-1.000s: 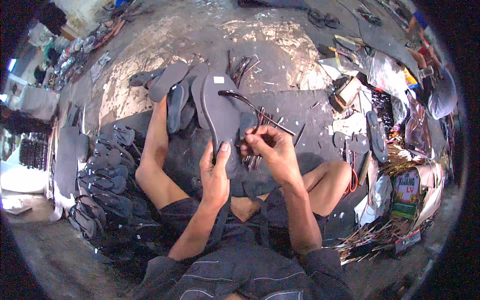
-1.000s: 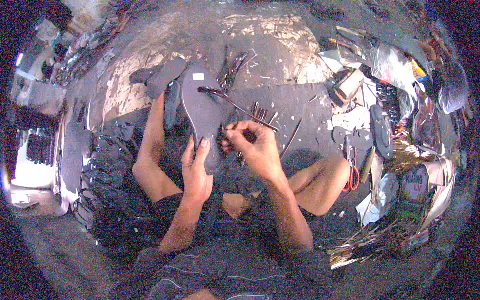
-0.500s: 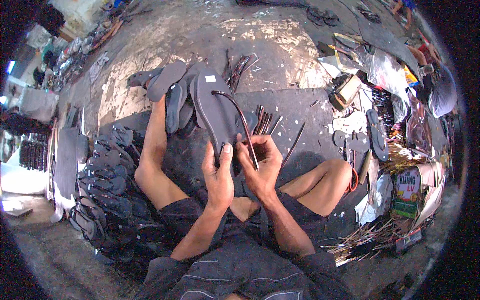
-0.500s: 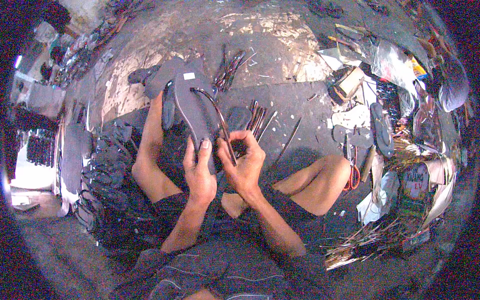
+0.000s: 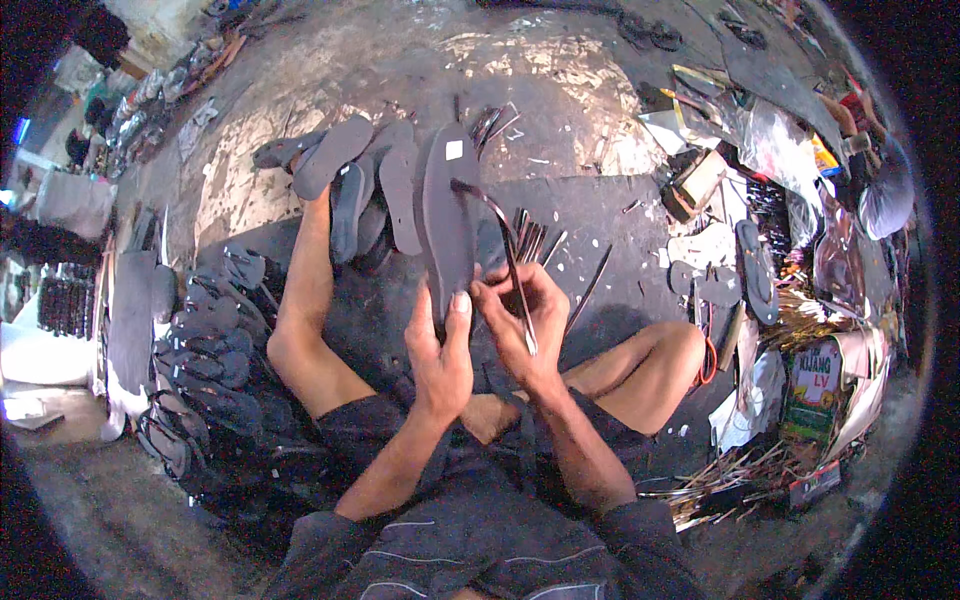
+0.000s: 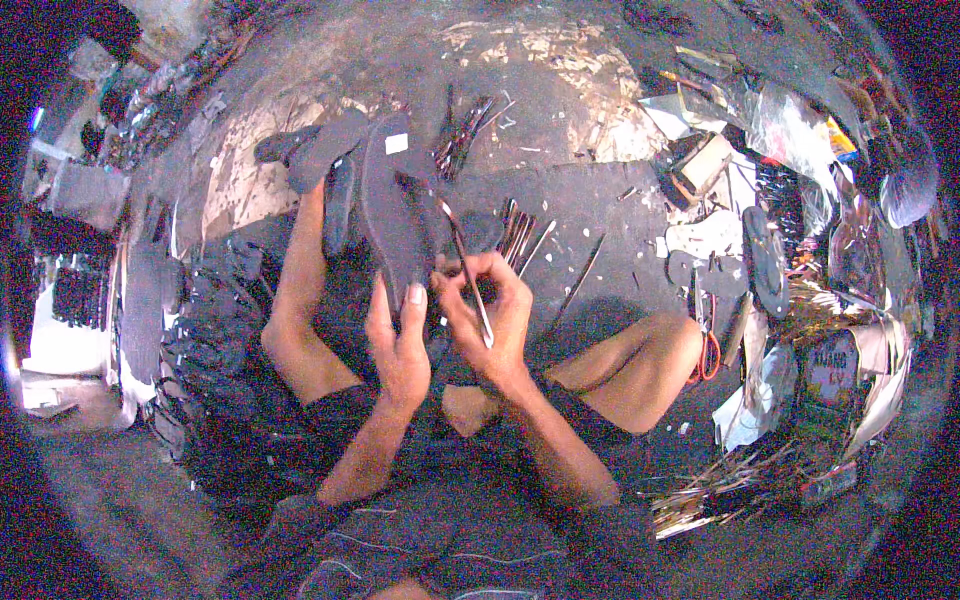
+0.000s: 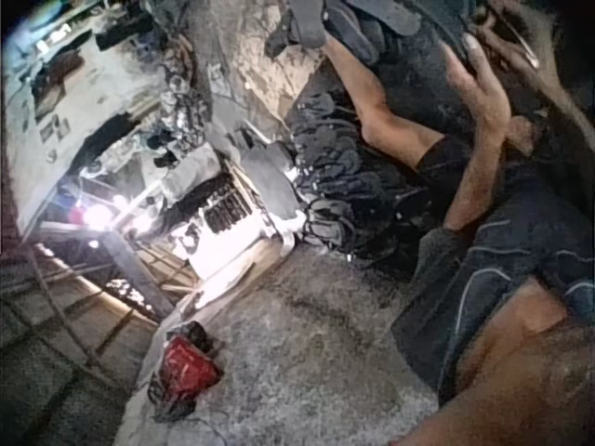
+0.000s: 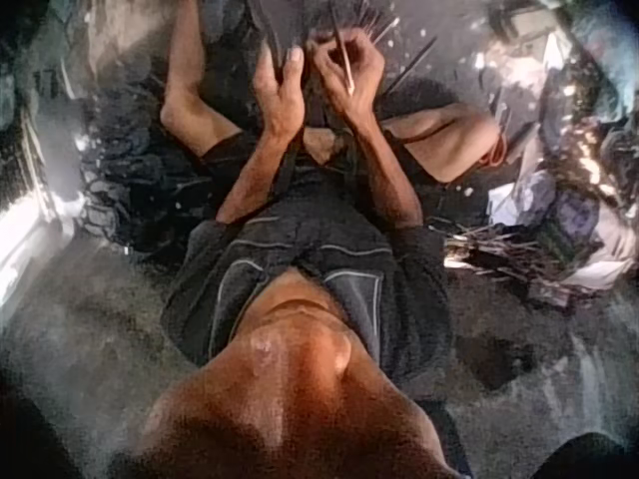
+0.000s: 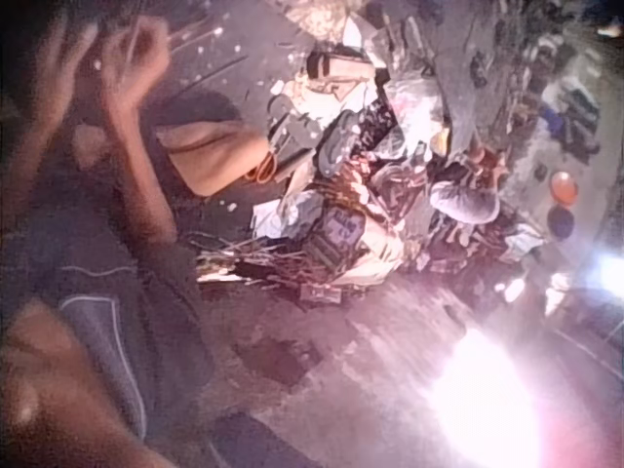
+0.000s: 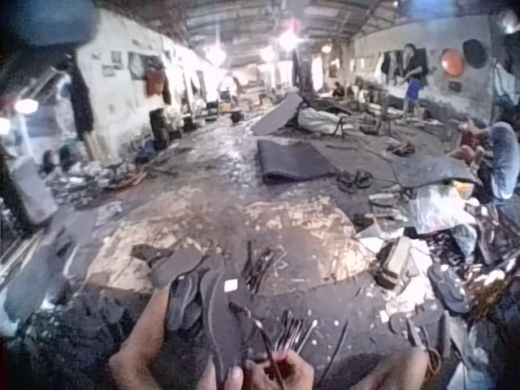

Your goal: The person sits on the floor and assembles black flip-flops by inserting thin straps through holes in the soles. They use scissors to trim excess strap material and place finished slippers aside.

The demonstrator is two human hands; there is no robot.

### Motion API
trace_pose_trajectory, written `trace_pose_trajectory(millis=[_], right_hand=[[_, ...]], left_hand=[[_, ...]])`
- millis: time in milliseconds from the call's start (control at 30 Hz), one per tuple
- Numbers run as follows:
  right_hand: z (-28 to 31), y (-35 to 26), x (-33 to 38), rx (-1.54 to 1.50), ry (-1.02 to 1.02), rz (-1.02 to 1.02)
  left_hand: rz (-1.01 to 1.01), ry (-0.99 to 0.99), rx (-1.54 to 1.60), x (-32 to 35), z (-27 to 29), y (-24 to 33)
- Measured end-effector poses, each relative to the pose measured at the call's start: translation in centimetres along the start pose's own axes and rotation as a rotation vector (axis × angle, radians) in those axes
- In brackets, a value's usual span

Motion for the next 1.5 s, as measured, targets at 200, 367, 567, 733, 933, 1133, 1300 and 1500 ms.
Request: trace_pose_trajectory(millis=[200,367,567,733,933,1133,1300,1500], right_hand=[[0.6,2.3,-1.3,0.027,-0.048,-0.153],[2.0,3.5,-3.0,-0.191,-0.106,-0.348],[1.6,4.1,1.9,-0.452,-0.218,-0.654],[1.2,3.3,2.5,-0.584,-0.164,-0.643],[1.4,-4.1,1.6,0.63,-0.103,0.244],[1.3,-5.1,0.2,0.731,-0.724,0.553],[1.8,-6.1,-0.5,0.52,-0.324,0.778],[2.2,-5.0,-3.2,0.456,0.112,0.699]], left_hand=[[0.036,0.033,-0.056,0.0,-0.4,-0.7],[0.192,-0.073,0.073,-0.5,0.4,-2.7],[0.591,-0.507,1.081,-0.4,0.8,-5.0],[0.589,-0.389,0.946,-0.1,0.2,-3.8],[0.586,-0.295,0.852,-0.5,1.1,-1.2],[0.565,-0.328,0.599,-0.4,2.4,-4.3],[0.594,-0.395,0.602,0.1,1.1,-4.4],[0.483,-0.433,0.423,1.0,0.6,-4.3]])
Point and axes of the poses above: each hand's wrist, its own x-axis away from the middle knuckle, its own z-axis out of the back of the hand, y = z × x, the point moved 4 cm from there along -x, towards the middle knuckle, and after that the axes turned 10 degrees about -x, right-handed, at the moved point
